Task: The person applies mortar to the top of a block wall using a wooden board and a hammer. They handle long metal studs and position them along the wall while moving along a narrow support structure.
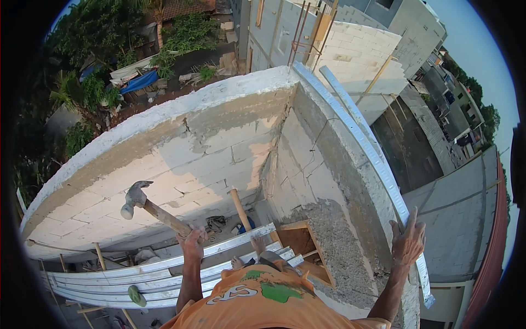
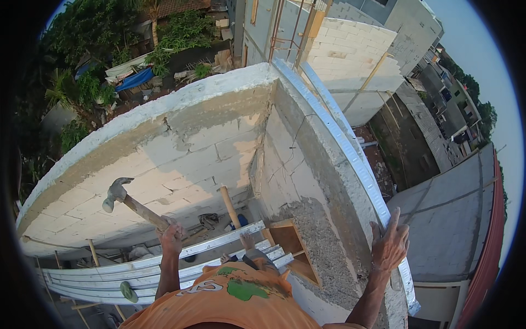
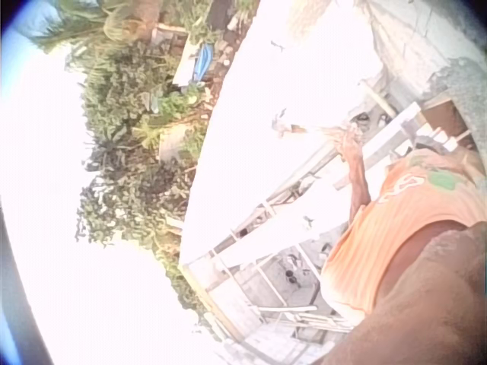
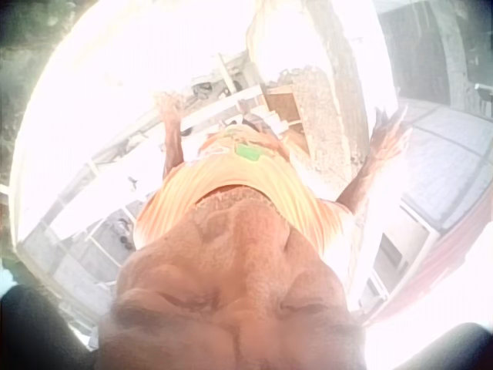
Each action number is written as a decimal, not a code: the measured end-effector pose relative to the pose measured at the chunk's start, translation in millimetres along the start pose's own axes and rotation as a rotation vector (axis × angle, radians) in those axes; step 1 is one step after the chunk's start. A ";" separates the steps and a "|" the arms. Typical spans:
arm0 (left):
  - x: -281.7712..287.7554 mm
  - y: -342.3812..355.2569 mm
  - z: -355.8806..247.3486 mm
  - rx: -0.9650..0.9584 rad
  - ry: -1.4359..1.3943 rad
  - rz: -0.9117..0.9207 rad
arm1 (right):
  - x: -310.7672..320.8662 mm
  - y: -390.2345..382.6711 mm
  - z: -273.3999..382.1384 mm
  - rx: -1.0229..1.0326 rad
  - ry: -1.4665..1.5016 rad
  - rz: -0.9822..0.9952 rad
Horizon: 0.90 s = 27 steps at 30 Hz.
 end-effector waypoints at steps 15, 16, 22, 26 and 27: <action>2.7 7.5 11.7 0.032 0.003 0.028 | -10.2 20.3 -5.5 0.111 0.018 -0.169; 0.7 7.5 11.0 0.023 -0.015 0.036 | -8.7 18.3 -3.1 0.135 0.020 -0.183; 1.0 6.3 7.5 0.013 -0.005 0.066 | -3.0 10.5 -1.8 0.091 -0.040 -0.285; 9.5 6.4 8.7 0.042 0.021 0.043 | -9.4 11.3 -1.3 0.054 -0.051 -0.304; 12.1 6.4 10.0 0.058 0.038 0.027 | -11.9 10.6 -1.4 0.034 -0.035 -0.291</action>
Point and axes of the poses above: each hand's wrist, its own y-axis towards the middle knuckle, its own x-axis out of the back of the hand, z = x × y, the point moved 6 cm from there along y, towards the middle knuckle, and after that the axes turned 14 degrees about -x, right-handed, at the moved point
